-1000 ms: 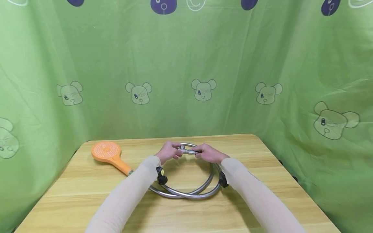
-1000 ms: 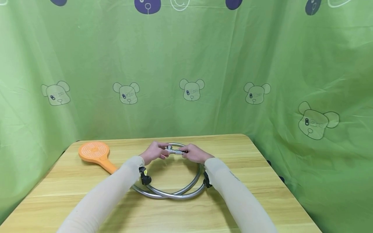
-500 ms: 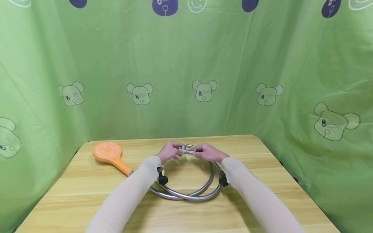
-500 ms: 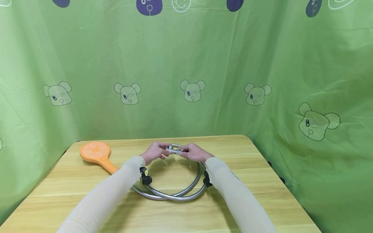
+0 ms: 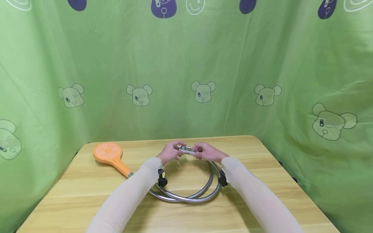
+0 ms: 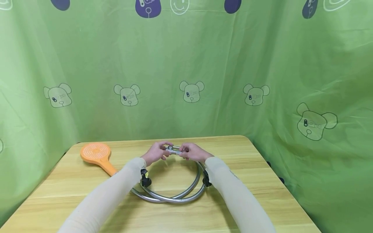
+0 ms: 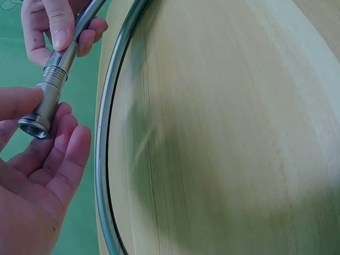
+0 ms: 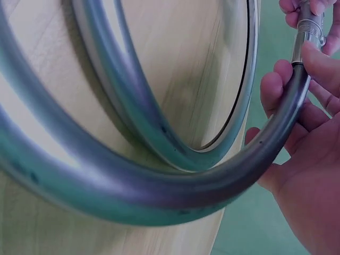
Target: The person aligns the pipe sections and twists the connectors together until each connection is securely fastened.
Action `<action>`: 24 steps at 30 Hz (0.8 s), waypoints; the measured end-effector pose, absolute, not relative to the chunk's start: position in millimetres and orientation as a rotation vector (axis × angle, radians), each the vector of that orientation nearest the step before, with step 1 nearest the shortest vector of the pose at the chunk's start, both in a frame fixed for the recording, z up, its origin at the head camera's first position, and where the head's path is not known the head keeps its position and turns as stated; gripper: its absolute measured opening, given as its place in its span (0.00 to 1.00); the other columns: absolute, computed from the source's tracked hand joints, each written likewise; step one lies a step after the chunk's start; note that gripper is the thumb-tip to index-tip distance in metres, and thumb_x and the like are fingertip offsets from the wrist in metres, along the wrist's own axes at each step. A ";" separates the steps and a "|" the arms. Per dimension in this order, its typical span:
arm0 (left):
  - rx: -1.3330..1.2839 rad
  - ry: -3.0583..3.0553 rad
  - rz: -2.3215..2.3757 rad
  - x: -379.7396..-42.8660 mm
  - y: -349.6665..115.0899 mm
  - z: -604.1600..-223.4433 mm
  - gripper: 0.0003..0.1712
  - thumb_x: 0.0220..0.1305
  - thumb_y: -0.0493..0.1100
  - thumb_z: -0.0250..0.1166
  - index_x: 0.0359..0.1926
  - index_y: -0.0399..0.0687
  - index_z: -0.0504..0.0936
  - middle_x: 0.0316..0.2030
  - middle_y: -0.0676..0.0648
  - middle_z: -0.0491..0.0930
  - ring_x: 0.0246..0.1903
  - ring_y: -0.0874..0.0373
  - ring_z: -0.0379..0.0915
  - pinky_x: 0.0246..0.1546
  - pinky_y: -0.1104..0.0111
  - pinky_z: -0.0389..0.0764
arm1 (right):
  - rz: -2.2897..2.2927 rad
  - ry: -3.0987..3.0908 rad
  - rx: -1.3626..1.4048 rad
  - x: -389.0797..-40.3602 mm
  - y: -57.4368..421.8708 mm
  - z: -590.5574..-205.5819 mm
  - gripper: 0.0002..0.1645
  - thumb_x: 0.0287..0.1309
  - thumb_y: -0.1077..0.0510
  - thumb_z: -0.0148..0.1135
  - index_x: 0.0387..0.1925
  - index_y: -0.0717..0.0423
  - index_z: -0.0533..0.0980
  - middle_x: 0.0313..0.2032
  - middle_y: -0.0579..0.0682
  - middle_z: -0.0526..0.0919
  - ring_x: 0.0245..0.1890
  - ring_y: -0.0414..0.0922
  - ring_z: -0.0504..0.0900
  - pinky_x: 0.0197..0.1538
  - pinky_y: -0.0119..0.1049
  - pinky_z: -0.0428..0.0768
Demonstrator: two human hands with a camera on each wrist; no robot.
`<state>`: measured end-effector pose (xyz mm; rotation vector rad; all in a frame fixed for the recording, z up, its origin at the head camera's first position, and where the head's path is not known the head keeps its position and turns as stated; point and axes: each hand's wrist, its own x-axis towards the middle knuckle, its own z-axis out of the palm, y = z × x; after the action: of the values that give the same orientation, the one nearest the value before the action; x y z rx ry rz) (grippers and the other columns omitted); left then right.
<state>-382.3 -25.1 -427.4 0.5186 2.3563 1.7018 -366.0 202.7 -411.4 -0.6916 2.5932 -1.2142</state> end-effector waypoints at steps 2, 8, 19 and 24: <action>0.537 2.351 1.701 -381.0 -26.1 -427.0 0.26 0.60 0.29 0.66 0.60 0.44 0.79 0.43 0.40 0.84 0.48 0.33 0.79 0.37 0.60 0.87 | -1.202 2.595 -0.683 -366.9 202.7 -411.4 0.08 0.67 0.60 0.61 0.46 0.59 0.78 0.32 0.56 0.81 0.33 0.49 0.78 0.35 0.33 0.74; 0.538 2.341 1.701 -381.5 -27.4 -428.0 0.27 0.59 0.27 0.66 0.61 0.38 0.77 0.44 0.39 0.85 0.48 0.31 0.79 0.40 0.55 0.88 | -1.173 2.601 -0.646 -370.9 202.6 -413.8 0.13 0.69 0.56 0.60 0.47 0.62 0.78 0.32 0.56 0.80 0.29 0.43 0.74 0.31 0.31 0.72; 0.543 2.323 1.711 -383.4 -26.9 -428.7 0.27 0.58 0.27 0.66 0.61 0.36 0.77 0.42 0.38 0.84 0.43 0.36 0.81 0.37 0.57 0.88 | -1.141 2.574 -0.626 -371.7 202.3 -411.0 0.18 0.68 0.53 0.61 0.50 0.64 0.79 0.30 0.47 0.77 0.31 0.42 0.72 0.33 0.32 0.70; 0.546 2.307 1.712 -384.0 -27.8 -429.0 0.27 0.59 0.28 0.66 0.61 0.37 0.77 0.41 0.39 0.84 0.39 0.42 0.81 0.40 0.52 0.87 | -1.153 2.562 -0.635 -373.1 203.7 -410.8 0.17 0.66 0.56 0.63 0.51 0.63 0.80 0.30 0.46 0.77 0.31 0.42 0.72 0.32 0.32 0.70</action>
<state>-384.0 -27.8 -429.0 0.5456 2.3070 1.7118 -373.1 203.7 -410.8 -0.6352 2.5618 -1.1530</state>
